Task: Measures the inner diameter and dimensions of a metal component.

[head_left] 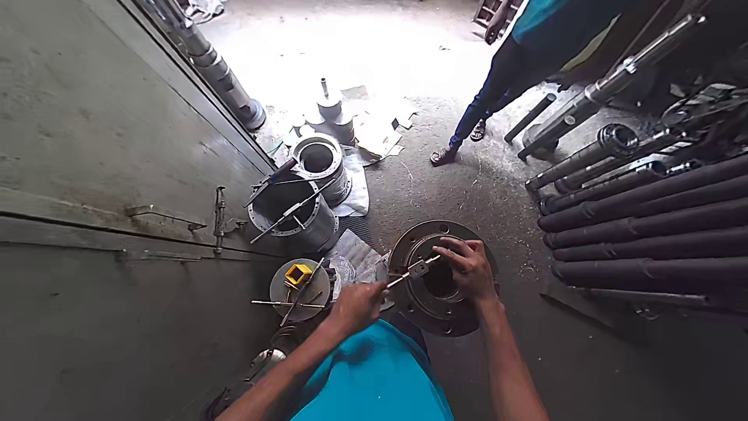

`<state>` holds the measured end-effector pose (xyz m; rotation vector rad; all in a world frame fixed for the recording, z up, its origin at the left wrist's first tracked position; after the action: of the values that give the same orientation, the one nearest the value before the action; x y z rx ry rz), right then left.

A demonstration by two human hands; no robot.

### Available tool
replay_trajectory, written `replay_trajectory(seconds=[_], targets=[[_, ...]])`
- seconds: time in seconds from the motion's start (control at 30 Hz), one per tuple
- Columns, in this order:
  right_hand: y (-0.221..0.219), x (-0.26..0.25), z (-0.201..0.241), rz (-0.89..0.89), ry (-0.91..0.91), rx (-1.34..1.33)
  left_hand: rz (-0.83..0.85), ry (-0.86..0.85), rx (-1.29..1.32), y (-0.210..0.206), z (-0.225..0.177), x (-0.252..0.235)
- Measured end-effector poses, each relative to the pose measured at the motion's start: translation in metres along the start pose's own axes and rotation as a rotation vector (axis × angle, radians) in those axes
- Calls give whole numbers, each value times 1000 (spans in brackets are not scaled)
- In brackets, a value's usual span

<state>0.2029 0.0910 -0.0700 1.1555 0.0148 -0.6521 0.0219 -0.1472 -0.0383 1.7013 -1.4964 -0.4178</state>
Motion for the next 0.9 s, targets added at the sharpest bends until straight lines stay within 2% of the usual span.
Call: replay_trajectory(seconds=[0.1, 0.2, 0.27, 0.33, 0.4, 0.47, 0.6, 0.73, 0.8, 0.9], targets=[[-10, -49, 2, 155, 149, 6, -48, 53, -45, -33, -33, 16], [-11, -73, 7, 263, 232, 26, -4, 101, -51, -39, -48, 14], [-2, -65, 4, 282, 217, 37, -59, 123, -59, -36, -41, 15], [9, -41, 2, 260, 181, 49, -244, 133, -74, -32, -21, 17], [17, -8, 5, 232, 89, 57, -409, 125, -93, -27, 2, 8], [18, 21, 18, 166, -20, 64, -487, 64, -89, -23, 20, -10], [12, 44, 47, 81, -213, 121, -423, -65, -60, -12, 37, -34], [8, 55, 69, 30, -316, 141, -320, -128, -96, 7, 42, -51], [12, 58, 70, 40, -335, 119, -278, -139, -94, 12, 44, -54], [18, 46, 46, 92, -258, 84, -329, -99, -2, -1, 42, -36]])
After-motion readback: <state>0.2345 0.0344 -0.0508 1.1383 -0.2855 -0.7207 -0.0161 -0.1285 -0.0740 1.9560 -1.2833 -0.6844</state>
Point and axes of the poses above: each hand's wrist, its own x-axis away from the middle knuckle, its own y-axis out of the back of the hand, z = x × y, the point moved 2 cm from there along -x, towards the middle knuckle, and after that the axes turned 3 degrees about -z, right-handed, at the moved point
